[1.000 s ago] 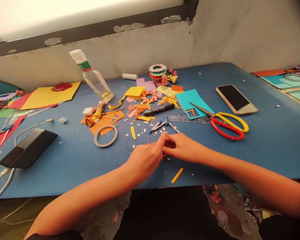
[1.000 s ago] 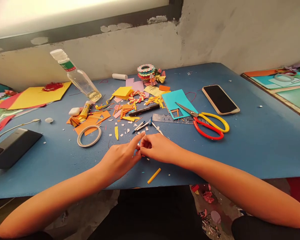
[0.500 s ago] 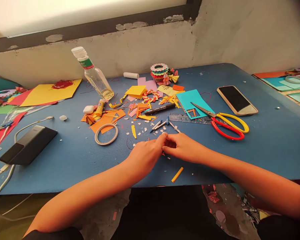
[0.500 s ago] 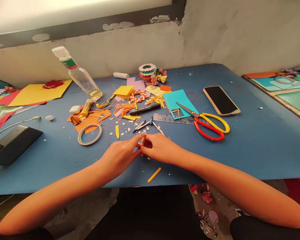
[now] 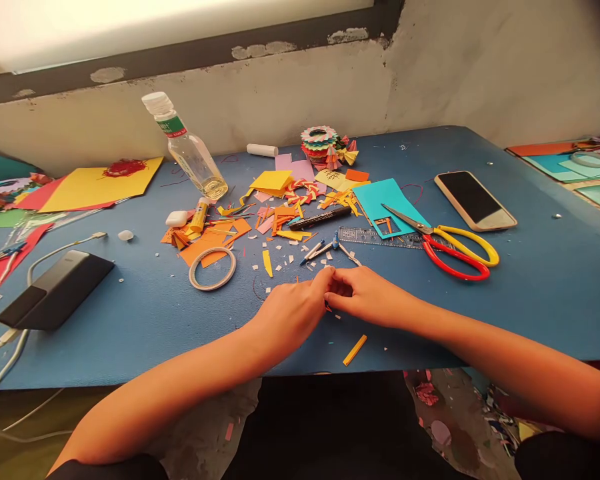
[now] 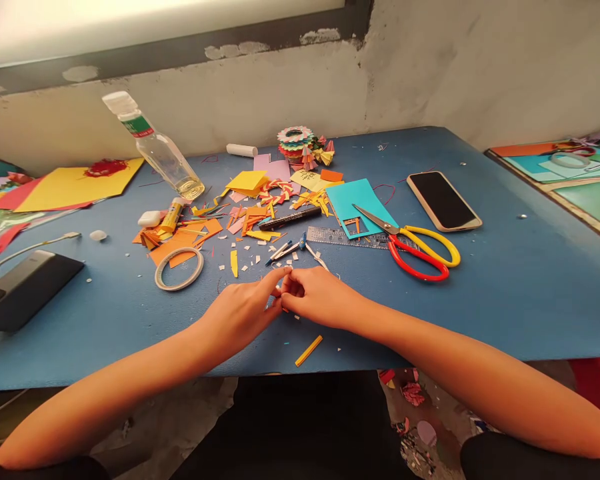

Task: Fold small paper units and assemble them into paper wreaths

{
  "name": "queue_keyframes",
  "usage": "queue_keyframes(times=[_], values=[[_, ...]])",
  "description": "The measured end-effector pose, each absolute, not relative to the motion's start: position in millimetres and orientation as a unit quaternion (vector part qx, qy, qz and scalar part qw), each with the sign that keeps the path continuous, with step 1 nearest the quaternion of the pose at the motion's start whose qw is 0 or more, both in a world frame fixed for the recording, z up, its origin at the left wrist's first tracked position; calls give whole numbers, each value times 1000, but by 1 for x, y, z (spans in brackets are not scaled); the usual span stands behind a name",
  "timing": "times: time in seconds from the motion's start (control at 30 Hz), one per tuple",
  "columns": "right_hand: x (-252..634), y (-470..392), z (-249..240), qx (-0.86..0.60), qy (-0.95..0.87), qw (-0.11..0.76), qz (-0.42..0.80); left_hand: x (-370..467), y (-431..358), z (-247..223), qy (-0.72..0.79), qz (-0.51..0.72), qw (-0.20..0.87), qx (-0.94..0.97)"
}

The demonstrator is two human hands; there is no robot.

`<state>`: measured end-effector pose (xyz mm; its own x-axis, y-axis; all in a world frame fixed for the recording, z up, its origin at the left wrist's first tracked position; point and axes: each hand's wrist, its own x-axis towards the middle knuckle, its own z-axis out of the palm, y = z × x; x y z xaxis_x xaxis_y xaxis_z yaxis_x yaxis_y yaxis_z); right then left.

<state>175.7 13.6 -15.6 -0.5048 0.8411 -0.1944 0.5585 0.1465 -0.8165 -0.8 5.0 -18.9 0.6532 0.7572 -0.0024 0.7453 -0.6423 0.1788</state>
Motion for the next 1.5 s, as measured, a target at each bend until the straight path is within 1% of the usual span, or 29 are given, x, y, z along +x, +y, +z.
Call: queue_keyframes(times=[0.3, 0.5, 0.7, 0.8, 0.97, 1.13, 1.2, 1.3, 1.4, 1.5], values=[[175, 15, -16, -481, -738, 152, 448, 1, 4, -20, 428, 46, 76, 900], [176, 14, -16, -487, -737, 154, 444, -1, 5, -21, 422, 49, 94, 900], [176, 15, -17, -477, -740, 163, 446, -8, 6, -24, 392, 92, 123, 907], [179, 16, -18, -476, -720, 168, 477, -11, 11, -22, 389, 159, 191, 887], [184, 17, -13, -454, -680, 212, 534, -13, 18, -8, 420, 281, 367, 781], [188, 12, -3, -432, -672, 266, 539, -16, 19, 4, 384, 317, 534, 683], [190, 10, 0, -417, -682, 294, 524, -18, 17, 5, 349, 326, 578, 662], [190, 8, 2, -399, -694, 329, 502, -19, 15, 3, 309, 344, 594, 658], [190, 5, 1, -385, -709, 356, 472, -17, 13, -1, 297, 377, 567, 670], [189, 2, 0, -377, -749, 399, 371, -15, 11, -3, 304, 406, 522, 686]])
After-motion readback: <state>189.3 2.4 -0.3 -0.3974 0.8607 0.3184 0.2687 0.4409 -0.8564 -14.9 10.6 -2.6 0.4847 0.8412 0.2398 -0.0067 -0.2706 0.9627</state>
